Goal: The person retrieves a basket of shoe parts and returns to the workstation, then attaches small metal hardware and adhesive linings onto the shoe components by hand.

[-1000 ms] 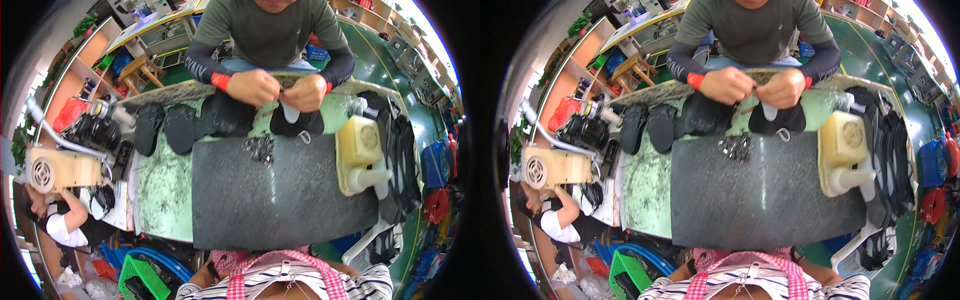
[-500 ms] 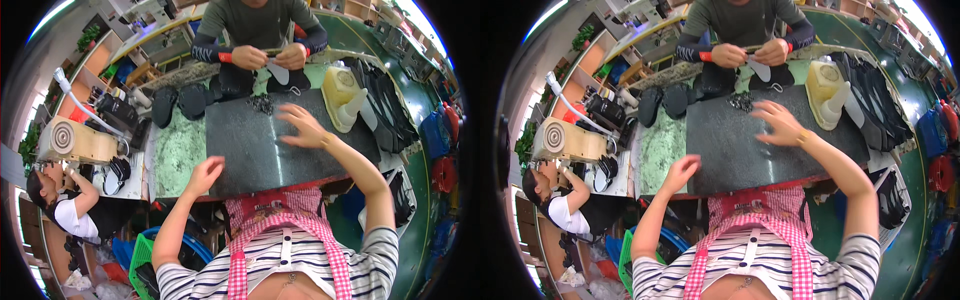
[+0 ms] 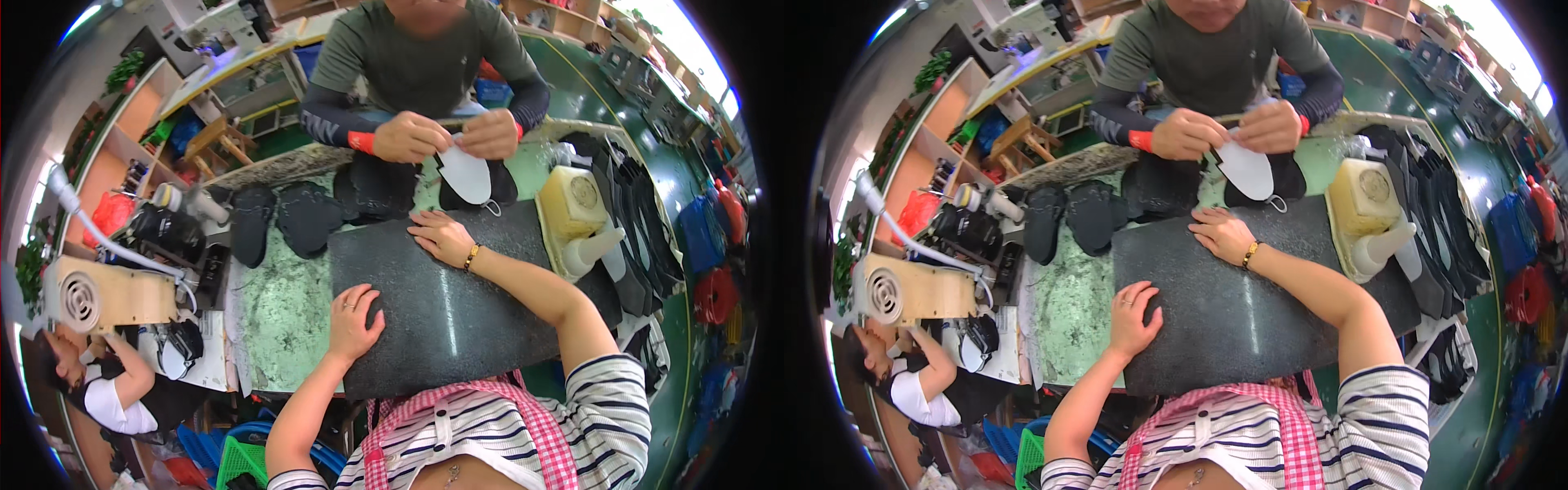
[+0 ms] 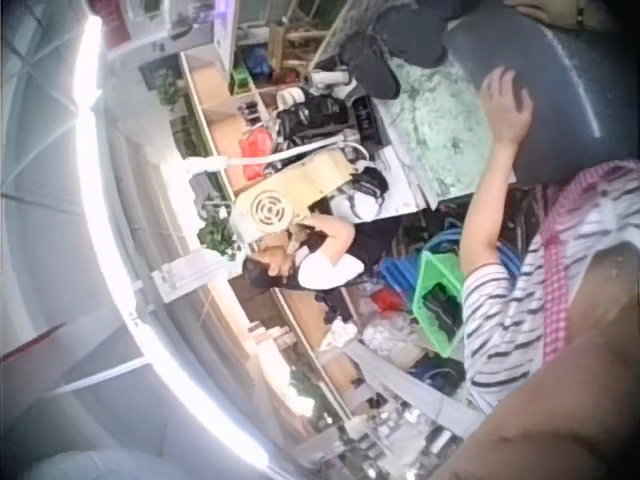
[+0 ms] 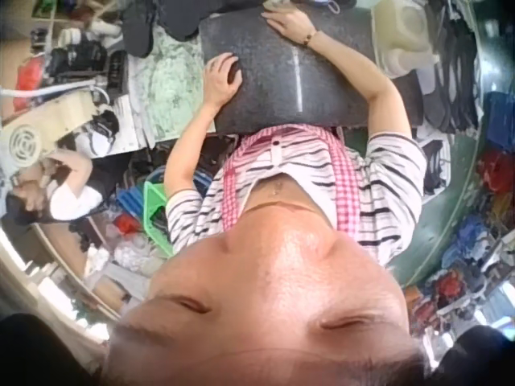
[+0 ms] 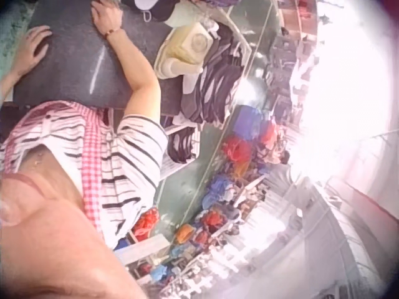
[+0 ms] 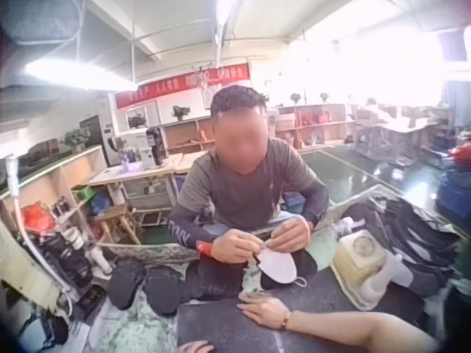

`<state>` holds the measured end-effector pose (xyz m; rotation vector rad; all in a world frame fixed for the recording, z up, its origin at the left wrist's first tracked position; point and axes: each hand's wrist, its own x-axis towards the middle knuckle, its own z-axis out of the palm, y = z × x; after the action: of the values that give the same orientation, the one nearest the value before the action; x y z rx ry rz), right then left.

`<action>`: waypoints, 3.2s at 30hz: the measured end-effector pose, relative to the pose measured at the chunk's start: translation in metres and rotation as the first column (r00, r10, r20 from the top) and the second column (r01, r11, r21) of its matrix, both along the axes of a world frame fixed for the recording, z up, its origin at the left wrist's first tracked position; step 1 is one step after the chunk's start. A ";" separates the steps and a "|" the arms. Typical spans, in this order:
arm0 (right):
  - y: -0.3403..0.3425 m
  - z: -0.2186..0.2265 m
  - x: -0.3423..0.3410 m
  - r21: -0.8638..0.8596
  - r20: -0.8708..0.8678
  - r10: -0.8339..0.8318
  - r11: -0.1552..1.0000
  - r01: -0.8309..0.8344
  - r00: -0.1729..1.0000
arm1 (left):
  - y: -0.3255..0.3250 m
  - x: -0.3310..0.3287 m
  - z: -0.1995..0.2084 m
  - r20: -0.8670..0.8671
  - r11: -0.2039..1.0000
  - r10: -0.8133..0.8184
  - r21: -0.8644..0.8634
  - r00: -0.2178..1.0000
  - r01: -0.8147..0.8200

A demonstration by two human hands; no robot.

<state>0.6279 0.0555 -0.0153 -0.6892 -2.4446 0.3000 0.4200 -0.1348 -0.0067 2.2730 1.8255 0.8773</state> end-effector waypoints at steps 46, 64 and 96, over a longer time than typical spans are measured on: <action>-0.038 0.029 0.079 -0.013 -0.001 -0.008 1.000 0.008 1.000 | 0.170 -0.158 -0.016 0.423 0.564 0.824 -0.565 0.376 -0.602; -0.033 0.006 0.067 -0.013 -0.120 -0.083 0.997 0.082 0.989 | 0.012 -0.124 0.096 0.965 0.972 0.228 -0.219 0.131 -0.082; -0.146 -0.004 0.015 -0.189 -0.198 0.377 0.891 -0.412 0.905 | -0.031 -0.055 0.043 0.226 0.890 0.455 -0.088 0.861 -0.447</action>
<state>0.6432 -0.0908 -0.0196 -0.2334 -2.4027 0.7758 0.3655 -0.1662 0.0366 1.6412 2.2677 1.1152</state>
